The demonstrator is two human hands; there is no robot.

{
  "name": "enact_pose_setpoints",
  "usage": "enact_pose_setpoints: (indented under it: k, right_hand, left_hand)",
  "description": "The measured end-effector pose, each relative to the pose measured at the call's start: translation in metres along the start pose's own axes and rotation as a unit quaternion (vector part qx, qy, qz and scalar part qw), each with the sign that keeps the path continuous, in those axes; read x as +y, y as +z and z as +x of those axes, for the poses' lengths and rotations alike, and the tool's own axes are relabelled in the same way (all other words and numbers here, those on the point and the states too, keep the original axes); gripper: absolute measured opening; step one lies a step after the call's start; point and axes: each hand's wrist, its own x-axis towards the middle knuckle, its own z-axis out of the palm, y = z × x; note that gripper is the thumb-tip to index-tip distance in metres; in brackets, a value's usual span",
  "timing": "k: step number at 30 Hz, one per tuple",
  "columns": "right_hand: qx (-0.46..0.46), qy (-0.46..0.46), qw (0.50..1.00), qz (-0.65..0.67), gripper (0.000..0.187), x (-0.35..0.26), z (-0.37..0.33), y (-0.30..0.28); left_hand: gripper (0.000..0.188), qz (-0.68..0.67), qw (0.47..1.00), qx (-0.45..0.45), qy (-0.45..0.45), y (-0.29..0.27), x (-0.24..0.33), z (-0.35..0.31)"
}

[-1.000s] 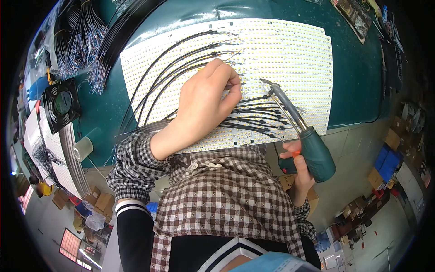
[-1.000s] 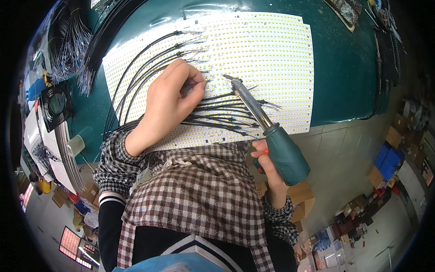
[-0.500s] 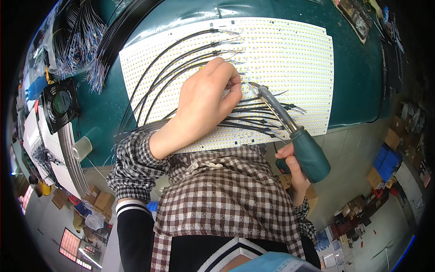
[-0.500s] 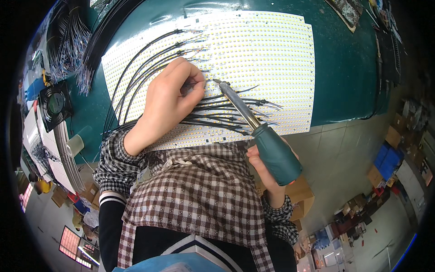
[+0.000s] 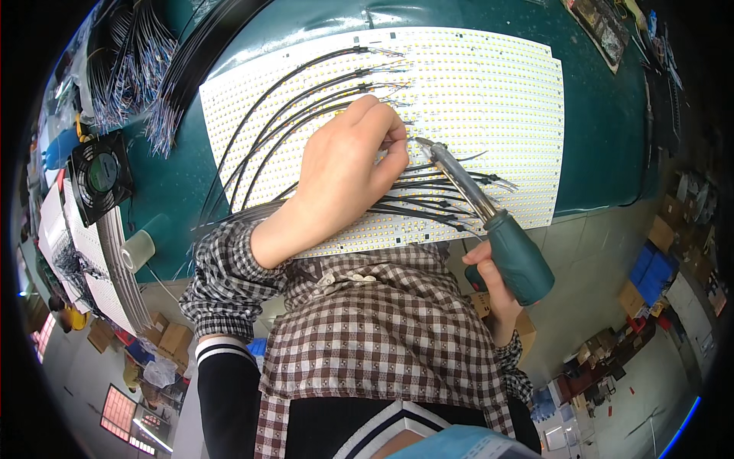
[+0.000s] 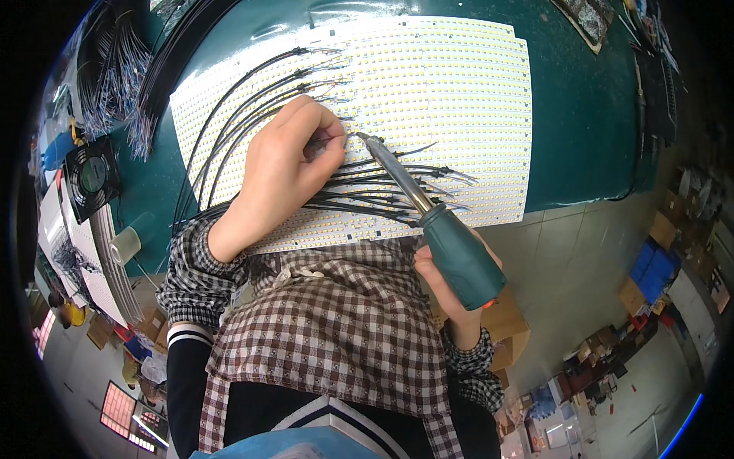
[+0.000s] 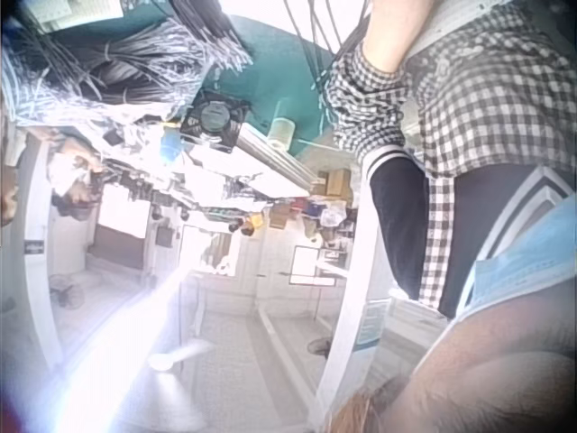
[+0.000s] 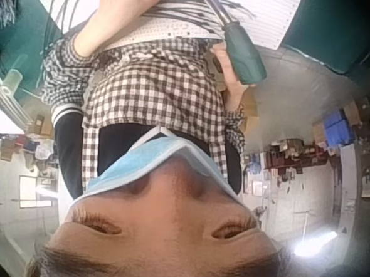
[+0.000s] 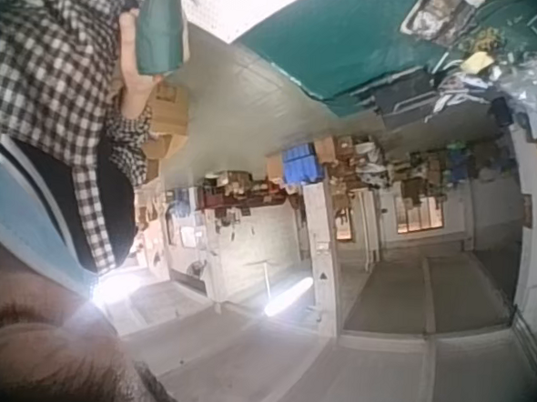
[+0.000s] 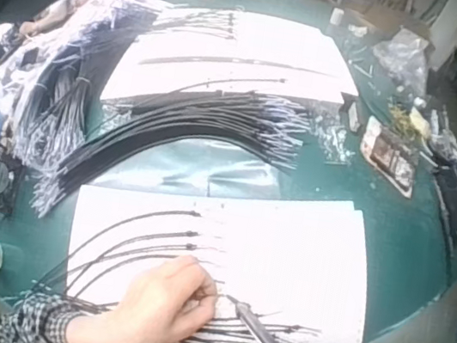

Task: The person uses a soldering iron to attach black wires to a large LED panel. They hold the wires in place with one hand while applying the soldering iron with the other, working methodically across the panel's surface.

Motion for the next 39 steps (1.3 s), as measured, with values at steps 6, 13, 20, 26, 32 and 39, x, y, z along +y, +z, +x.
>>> enact_pose_setpoints:
  k: [6, 13, 20, 26, 32, 39]
  right_hand:
    - [0.011, -0.030, 0.999, 0.042, 0.024, -0.007, 0.004, 0.005]
    - [0.035, -0.022, 0.998, 0.050, 0.029, -0.008, 0.002, 0.007]
    - [0.044, -0.034, 0.997, 0.047, 0.032, -0.013, 0.003, 0.004]
    - [0.096, -0.073, 0.989, 0.083, 0.046, -0.005, 0.002, -0.007]
    - [0.080, -0.127, 0.983, 0.102, 0.057, 0.012, -0.001, -0.021]
    - [0.132, -0.115, 0.969, 0.172, 0.048, 0.010, 0.000, -0.013]
  left_hand:
    - [0.012, 0.006, 1.000, -0.002, -0.003, -0.001, 0.001, 0.000]
    - [0.011, 0.005, 1.000, -0.006, -0.006, -0.001, 0.001, 0.000]
    - [0.013, 0.020, 0.999, -0.021, -0.027, -0.003, 0.004, -0.001]
    - [0.019, 0.159, 0.983, -0.013, 0.092, -0.009, 0.022, -0.023]
    - [0.015, 0.147, 0.983, -0.055, 0.101, -0.009, 0.015, -0.020]
    - [0.016, 0.315, 0.945, -0.072, 0.049, -0.038, 0.024, -0.037]
